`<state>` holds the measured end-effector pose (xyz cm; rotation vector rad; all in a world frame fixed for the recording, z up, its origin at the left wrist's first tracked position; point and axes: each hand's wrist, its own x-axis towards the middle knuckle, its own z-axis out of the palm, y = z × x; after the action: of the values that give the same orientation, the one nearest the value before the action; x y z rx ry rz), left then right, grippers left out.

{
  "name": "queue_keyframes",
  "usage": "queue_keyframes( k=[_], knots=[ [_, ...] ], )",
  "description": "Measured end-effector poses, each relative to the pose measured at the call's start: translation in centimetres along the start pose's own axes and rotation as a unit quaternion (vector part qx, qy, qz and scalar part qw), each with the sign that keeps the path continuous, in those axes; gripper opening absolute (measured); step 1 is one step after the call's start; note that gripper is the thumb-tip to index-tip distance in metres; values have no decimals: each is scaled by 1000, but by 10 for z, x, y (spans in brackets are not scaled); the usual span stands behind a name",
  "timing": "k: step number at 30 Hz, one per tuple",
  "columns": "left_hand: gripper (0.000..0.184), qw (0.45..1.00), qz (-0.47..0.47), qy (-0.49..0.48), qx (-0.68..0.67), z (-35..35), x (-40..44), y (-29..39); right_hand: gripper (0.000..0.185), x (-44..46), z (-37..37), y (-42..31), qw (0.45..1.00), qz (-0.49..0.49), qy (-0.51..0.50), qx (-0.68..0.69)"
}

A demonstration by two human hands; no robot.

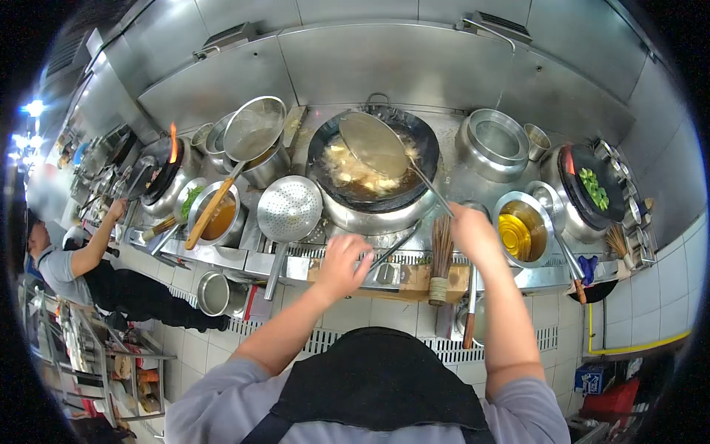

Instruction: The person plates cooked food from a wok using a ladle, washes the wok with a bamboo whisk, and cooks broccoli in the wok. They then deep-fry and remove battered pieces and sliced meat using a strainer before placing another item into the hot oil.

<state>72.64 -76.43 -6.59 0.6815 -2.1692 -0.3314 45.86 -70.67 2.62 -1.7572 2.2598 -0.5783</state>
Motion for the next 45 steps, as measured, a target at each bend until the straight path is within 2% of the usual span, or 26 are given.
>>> queue_keyframes(
  k=[3,5,7,9,11,13,15,18,22,25,26,28,30,31,32,33,34,35,36,39,40,42,43,44,45],
  knots=[
    [11,996,-61,-71,15,-16,-58,0,38,47,43,-13,999,20,10,-34],
    [10,989,-125,-76,17,-32,-100,2,45,61,49,-28,998,52,19,-41],
    [11,973,-204,-104,41,-56,-143,3,45,55,38,-41,997,32,29,-60],
    [12,950,-295,-91,54,-74,-196,1,44,41,18,-56,996,19,34,-81],
    [14,921,-355,-119,108,-94,-245,6,43,22,12,-55,999,-1,27,-42],
    [19,858,-480,-142,113,-105,-293,14,42,20,19,-54,999,-8,23,-22],
    [22,816,-535,-190,110,-109,-346,9,38,29,44,-51,1000,-4,-16,-21],
    [22,720,-621,-295,96,-101,-440,-3,39,51,60,-66,999,27,22,-5],
    [22,685,-635,-352,49,-125,-529,-1,42,52,25,-70,996,4,83,-10],
    [21,670,-653,-352,30,-139,-561,7,41,60,-3,-32,990,0,132,-56],
    [21,668,-656,-351,25,-143,-569,7,40,53,-18,-49,988,52,130,-67],
    [21,668,-654,-354,18,-149,-581,7,39,71,-13,-14,988,25,138,-69],
    [21,674,-645,-360,15,-153,-584,0,36,95,9,16,986,79,128,-75],
    [21,680,-635,-366,15,-154,-585,-7,37,108,24,29,986,119,71,-90],
    [21,689,-623,-371,19,-156,-584,-15,33,135,62,74,994,48,64,-68],
    [21,697,-609,-377,22,-157,-581,-23,29,134,83,69,989,119,14,84],
    [21,709,-593,-380,28,-160,-576,-33,26,116,87,34,902,227,-39,365],
    [21,723,-572,-386,42,-163,-569,-43,25,108,99,10,884,254,14,392],
    [21,737,-549,-389,58,-165,-561,-54,18,109,111,7,855,252,-8,453],
    [22,787,-470,-385,111,-172,-531,-83,14,91,105,-31,856,224,-56,462],
    [22,787,-469,-386,109,-172,-530,-92,13,86,102,-38,861,203,-84,459],
    [20,814,-503,-286,51,-165,-538,-113,11,77,93,-44,871,194,-77,445],
    [20,813,-505,-287,49,-164,-537,-115,16,72,85,-45,886,186,-78,417],
    [19,818,-462,-330,90,-164,-530,-117,22,67,76,-49,901,178,-78,388],
    [19,819,-416,-372,130,-163,-525,-114,37,58,67,-53,905,182,-46,383]
  ],
)
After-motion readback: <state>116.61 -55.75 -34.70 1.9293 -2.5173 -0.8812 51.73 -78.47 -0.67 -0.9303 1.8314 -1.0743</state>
